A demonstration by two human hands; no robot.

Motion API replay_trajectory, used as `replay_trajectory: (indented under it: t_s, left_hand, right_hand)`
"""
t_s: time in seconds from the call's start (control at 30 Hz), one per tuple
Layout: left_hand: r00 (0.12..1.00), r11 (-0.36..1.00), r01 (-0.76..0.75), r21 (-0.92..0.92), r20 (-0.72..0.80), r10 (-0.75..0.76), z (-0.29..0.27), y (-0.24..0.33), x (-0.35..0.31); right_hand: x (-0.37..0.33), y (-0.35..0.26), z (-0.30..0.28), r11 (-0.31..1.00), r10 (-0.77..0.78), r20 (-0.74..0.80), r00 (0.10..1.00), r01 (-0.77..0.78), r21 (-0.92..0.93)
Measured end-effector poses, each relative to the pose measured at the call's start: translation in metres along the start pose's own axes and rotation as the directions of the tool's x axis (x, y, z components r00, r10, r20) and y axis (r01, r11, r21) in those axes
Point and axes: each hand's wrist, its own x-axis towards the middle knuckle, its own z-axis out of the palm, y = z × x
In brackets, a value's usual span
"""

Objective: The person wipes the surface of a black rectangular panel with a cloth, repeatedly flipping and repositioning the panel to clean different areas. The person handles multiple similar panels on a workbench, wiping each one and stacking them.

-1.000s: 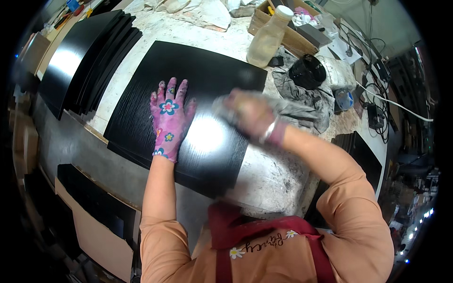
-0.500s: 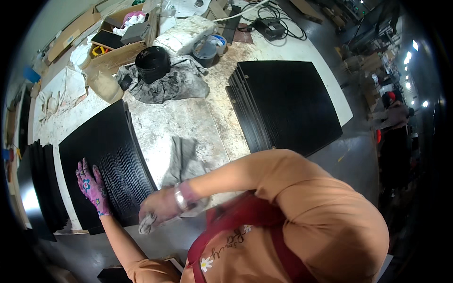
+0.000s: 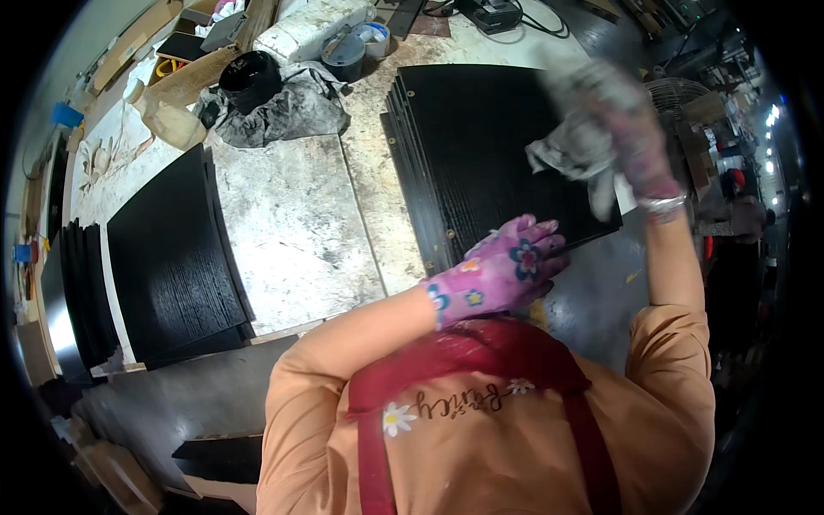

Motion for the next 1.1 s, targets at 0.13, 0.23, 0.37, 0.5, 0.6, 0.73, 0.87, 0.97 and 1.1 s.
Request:
replay_trajectory:
  t_s: [0.13,0.23,0.37,0.5,0.6,0.73,0.87,0.97,1.1]
  left_hand:
    - [0.952,0.969,0.242,-0.047,0.204,-0.228,0.037,-0.021,-0.015]
    - [0.953,0.967,0.255,-0.008,0.168,-0.251,0.026,-0.016,0.008]
    - [0.94,0.959,0.273,0.071,0.192,-0.281,0.033,-0.022,0.02]
    - [0.923,0.937,0.337,0.095,0.162,-0.348,0.034,-0.024,0.013]
    - [0.926,0.931,0.354,0.085,0.106,-0.362,0.034,-0.025,0.01]
    - [0.94,0.947,0.313,0.071,0.121,-0.32,0.045,-0.028,0.018]
    - [0.92,0.922,0.384,-0.042,0.098,-0.379,0.036,-0.029,0.019]
    - [0.913,0.913,0.402,-0.068,0.103,-0.395,0.024,-0.044,0.014]
    - [0.956,0.951,0.251,0.181,0.108,-0.273,0.008,-0.072,0.036]
  right_hand:
    - [0.008,0.021,0.121,0.862,-0.371,0.54,0.755,0.496,-0.101]
    - [0.034,0.096,0.158,0.856,-0.351,0.51,0.786,0.49,-0.166]
    - [0.143,0.151,0.147,0.928,0.027,0.175,0.984,0.041,-0.371]
    - [0.098,0.113,0.186,0.887,0.138,0.412,0.901,0.073,-0.455]
    - [0.076,0.101,0.176,0.755,-0.279,0.638,0.717,0.575,-0.316]
    - [0.172,0.157,0.152,0.883,-0.044,0.147,0.988,0.107,-0.456]
    - [0.215,0.176,0.103,0.804,0.241,-0.017,0.97,-0.21,-0.556]
    - [0.156,0.129,0.07,0.952,0.276,-0.083,0.958,-0.26,0.163]
    - [0.057,0.118,0.084,0.76,-0.321,0.475,0.819,0.523,-0.387]
